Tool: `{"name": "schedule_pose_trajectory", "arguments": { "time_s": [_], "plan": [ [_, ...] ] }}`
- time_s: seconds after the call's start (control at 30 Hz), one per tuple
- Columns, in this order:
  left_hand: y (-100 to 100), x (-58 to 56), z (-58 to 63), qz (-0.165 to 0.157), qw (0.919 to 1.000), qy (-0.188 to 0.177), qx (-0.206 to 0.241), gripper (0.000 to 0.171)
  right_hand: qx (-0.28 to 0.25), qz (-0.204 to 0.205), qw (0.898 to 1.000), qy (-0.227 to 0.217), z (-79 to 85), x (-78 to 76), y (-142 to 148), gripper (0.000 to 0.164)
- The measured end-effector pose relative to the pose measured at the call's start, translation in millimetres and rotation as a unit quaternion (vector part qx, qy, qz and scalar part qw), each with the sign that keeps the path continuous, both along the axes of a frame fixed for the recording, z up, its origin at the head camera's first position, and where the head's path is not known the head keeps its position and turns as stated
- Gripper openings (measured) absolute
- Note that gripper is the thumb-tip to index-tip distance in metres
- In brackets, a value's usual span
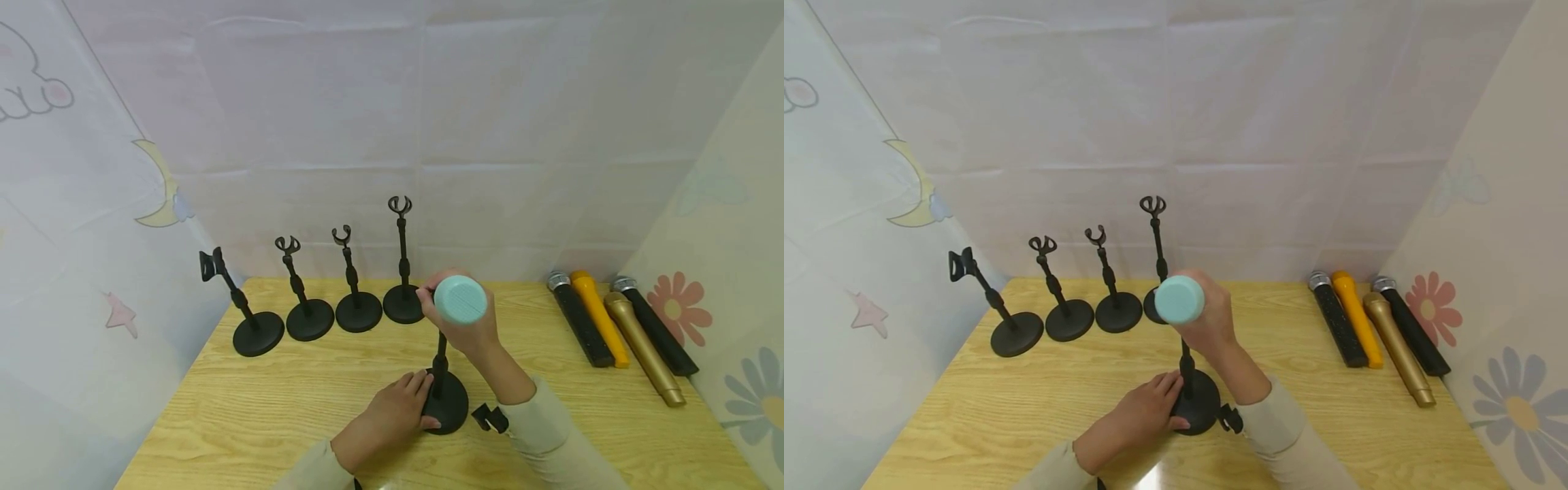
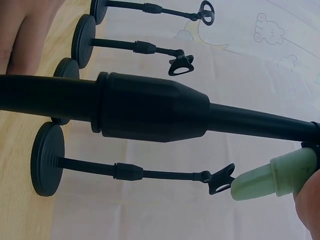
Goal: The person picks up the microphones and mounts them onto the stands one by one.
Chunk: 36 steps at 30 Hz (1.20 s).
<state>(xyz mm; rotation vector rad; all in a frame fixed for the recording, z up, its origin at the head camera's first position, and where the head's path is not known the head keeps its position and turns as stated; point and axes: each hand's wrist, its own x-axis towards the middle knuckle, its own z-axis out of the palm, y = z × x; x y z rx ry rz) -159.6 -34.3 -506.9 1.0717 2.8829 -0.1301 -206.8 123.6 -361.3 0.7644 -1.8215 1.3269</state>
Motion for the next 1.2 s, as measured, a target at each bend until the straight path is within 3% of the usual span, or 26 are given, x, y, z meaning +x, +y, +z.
{"name": "schedule_pose_trajectory", "arguments": {
  "time_s": [0.17, 0.33, 0.67, 0.87, 1.2],
  "plan": [
    [-0.1, 0.2, -0.7, 0.002, 1.0000, 0.000, -0.001, 0.079, -0.001, 0.009, 1.000, -0.007, 0.3, -0.1, 0.2, 0.024],
    [0.2, -0.5, -1.2, 0.004, 1.0000, 0.003, 0.001, 0.079, 0.003, 0.023, 0.999, -0.040, 2.1, 1.7, 1.4, 0.022],
    [-0.4, 0.3, 0.7, 0.003, 1.0000, 0.000, 0.007, 0.079, 0.058, 0.001, 0.995, -0.086, 7.4, 3.5, 5.8, 0.018],
    [-0.3, 1.1, 2.5, 0.001, 0.9999, 0.002, 0.012, 0.078, 0.071, -0.010, 0.994, -0.087, 9.3, 4.3, 5.7, 0.016],
    [-0.8, -0.9, 1.0, 0.009, 0.9993, -0.027, 0.024, 0.077, 0.072, -0.010, 0.994, -0.079, 6.7, 2.2, 5.5, 0.016]
  ]
}}
